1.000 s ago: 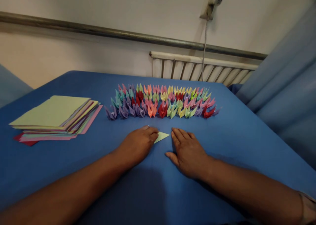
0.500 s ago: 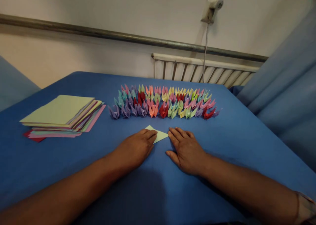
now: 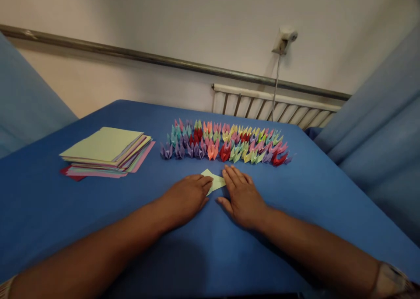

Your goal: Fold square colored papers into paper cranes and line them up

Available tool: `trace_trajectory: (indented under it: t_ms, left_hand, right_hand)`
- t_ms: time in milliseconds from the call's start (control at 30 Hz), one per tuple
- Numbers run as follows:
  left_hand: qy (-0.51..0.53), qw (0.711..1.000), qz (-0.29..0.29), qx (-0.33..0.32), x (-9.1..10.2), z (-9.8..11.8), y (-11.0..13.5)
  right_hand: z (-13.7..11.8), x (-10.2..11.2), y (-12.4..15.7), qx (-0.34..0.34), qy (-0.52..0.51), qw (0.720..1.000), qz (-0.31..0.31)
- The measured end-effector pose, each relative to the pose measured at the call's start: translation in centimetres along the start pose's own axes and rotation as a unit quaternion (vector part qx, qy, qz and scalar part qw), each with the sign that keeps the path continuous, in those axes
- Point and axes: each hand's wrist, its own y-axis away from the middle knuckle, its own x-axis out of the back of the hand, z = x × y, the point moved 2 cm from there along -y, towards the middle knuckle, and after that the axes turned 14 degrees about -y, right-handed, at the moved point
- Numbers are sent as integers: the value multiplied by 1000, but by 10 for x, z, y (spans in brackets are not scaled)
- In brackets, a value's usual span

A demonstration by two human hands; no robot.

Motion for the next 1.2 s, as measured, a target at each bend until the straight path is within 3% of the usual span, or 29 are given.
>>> trace_trajectory:
  t_ms: [100,233,500,733,833,900,933,1000,1067,1100,1133,1200]
  left_hand:
    - [-6,1000,-3,-3,0,0,0]
    - [-1,1000,-3,-4,-2,-1,-1]
    - [11,1000,16,-6,-3,-2,-3]
    - [13,999,41,18,-4,-10,-15]
    - [106,990,58,74,-6,-17,-19]
    - [250,952,79,160,-7,-21,-20]
    - [344,912,90,205,-8,-22,-20]
    - [534,794,110,271,-10,-20,-20]
    - [679,667,117,282,-11,-12,-21]
    - [727,619,114,273,-10,-7,-21]
    - [760,583,111,264,-10,-3,-21]
    - [797,540,103,249,-8,5,-22]
  right_hand:
    - [-11,-8,-11,11,-12,1000,-17]
    - [-11,-16,-5,-32,-2,999,-34]
    - [1,-9,13,-58,28,998,-21]
    - [13,-6,1,-28,-70,997,1]
    - [22,-9,-3,-21,-157,985,65]
    - [27,-11,-6,-23,-249,960,126]
    - [29,-12,-8,-29,-302,941,150]
    - [28,-14,-11,-50,-412,895,162]
    - [23,-17,-14,-66,-511,848,124]
    - [19,-19,-15,-64,-555,824,96]
    - [15,-20,-16,-57,-596,798,70]
    - [9,-21,-18,-52,-654,753,50]
